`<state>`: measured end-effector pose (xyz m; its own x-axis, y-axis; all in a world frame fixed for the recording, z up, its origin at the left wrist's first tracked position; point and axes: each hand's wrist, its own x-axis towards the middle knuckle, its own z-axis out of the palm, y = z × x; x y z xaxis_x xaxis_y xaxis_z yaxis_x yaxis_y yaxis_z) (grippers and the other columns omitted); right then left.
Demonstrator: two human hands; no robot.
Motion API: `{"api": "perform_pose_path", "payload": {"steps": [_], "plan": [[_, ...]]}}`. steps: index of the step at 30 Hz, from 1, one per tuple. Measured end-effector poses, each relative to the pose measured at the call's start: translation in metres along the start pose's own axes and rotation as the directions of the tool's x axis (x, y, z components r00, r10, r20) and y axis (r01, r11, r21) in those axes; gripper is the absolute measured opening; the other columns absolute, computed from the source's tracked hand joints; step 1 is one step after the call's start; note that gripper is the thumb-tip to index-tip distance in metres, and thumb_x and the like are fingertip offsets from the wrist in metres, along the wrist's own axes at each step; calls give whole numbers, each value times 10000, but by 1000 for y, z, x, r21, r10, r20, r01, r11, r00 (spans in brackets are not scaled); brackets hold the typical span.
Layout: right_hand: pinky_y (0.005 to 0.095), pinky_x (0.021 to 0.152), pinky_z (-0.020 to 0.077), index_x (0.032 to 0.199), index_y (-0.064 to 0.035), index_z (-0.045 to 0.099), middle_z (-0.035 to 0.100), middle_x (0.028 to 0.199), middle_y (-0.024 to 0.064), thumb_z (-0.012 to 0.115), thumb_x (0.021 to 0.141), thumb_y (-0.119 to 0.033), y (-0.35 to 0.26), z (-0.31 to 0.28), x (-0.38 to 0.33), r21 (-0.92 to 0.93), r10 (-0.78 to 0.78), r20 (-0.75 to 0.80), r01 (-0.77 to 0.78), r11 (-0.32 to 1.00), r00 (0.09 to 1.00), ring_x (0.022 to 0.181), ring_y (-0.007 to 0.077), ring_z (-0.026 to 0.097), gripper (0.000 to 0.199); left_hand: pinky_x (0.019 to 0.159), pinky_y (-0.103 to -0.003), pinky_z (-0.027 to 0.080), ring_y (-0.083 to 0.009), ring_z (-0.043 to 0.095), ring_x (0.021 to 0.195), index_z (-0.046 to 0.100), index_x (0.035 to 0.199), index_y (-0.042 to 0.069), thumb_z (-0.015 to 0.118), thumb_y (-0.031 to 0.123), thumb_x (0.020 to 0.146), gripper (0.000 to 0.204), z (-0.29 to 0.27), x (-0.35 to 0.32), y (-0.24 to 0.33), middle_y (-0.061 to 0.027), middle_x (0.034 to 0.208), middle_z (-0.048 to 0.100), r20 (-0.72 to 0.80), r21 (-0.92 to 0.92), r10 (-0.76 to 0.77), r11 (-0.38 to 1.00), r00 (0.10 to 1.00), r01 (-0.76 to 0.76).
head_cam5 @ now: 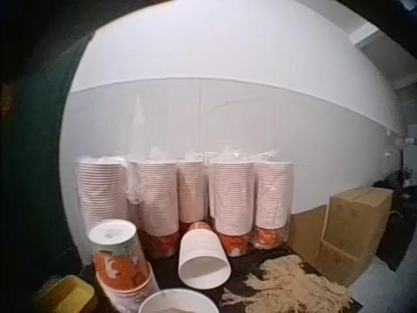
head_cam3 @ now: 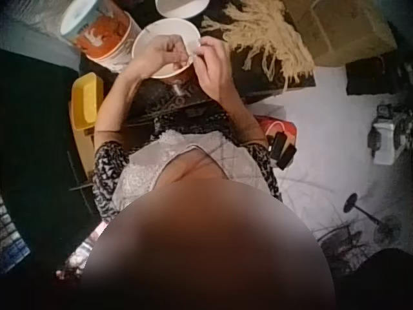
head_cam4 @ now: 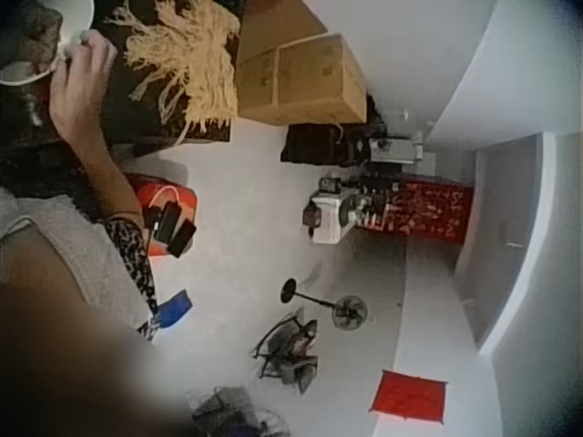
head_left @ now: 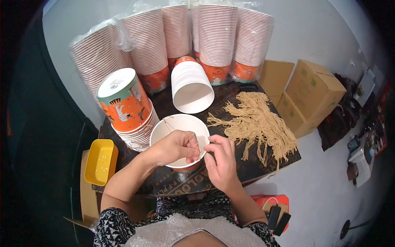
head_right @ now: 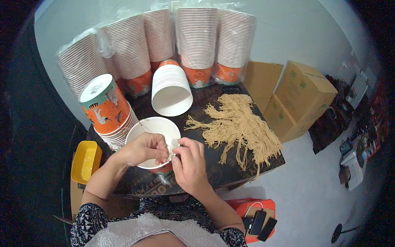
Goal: The person is threading and tying strings to paper cups for assembly.
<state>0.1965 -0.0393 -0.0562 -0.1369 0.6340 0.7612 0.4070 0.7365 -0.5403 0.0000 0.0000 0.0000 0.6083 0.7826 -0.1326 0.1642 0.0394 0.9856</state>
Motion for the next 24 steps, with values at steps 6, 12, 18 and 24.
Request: {"api": "perform_pose_path", "payload": {"steps": [6, 12, 18, 24], "plan": [[471, 920, 420, 954, -2, 564, 545, 1157, 182, 643, 837, -6, 4, 9, 7, -7, -44, 16, 44, 999, 999, 1070, 373, 503, 141, 646, -259, 496, -135, 617, 706, 591, 871, -30, 674, -30, 877, 83, 2, 1, 8, -89, 795, 662, 19, 25, 51, 998, 999, -51], [433, 867, 432, 898, -27, 581, 561, 1083, 151, 662, 806, 29, -5, 18, 0, -69, -99, -143, 90, 994, 985, 980, 340, 521, 135, 664, -254, 501, -141, 622, 713, 598, 880, -32, 682, -43, 861, 87, -1, 2, 5, -93, 799, 668, -60, -88, -20, 996, 998, 15], [437, 882, 423, 927, -45, 621, 611, 1055, 98, 678, 799, -6, 3, 12, -6, -40, -169, -108, 165, 985, 980, 992, 315, 558, 145, 707, -241, 500, -119, 622, 776, 600, 887, -8, 694, -54, 850, 112, 1, 2, 1, -71, 837, 672, -24, -40, 24, 999, 999, -25], [446, 931, 374, 936, -51, 640, 612, 1091, 86, 637, 827, -31, 9, 3, 5, -119, -88, -10, 86, 989, 996, 1083, 320, 536, 111, 733, -251, 494, -110, 612, 802, 581, 892, -7, 698, -4, 874, 119, 11, -5, -2, -65, 860, 664, -72, 179, 172, 971, 982, -157]]}}
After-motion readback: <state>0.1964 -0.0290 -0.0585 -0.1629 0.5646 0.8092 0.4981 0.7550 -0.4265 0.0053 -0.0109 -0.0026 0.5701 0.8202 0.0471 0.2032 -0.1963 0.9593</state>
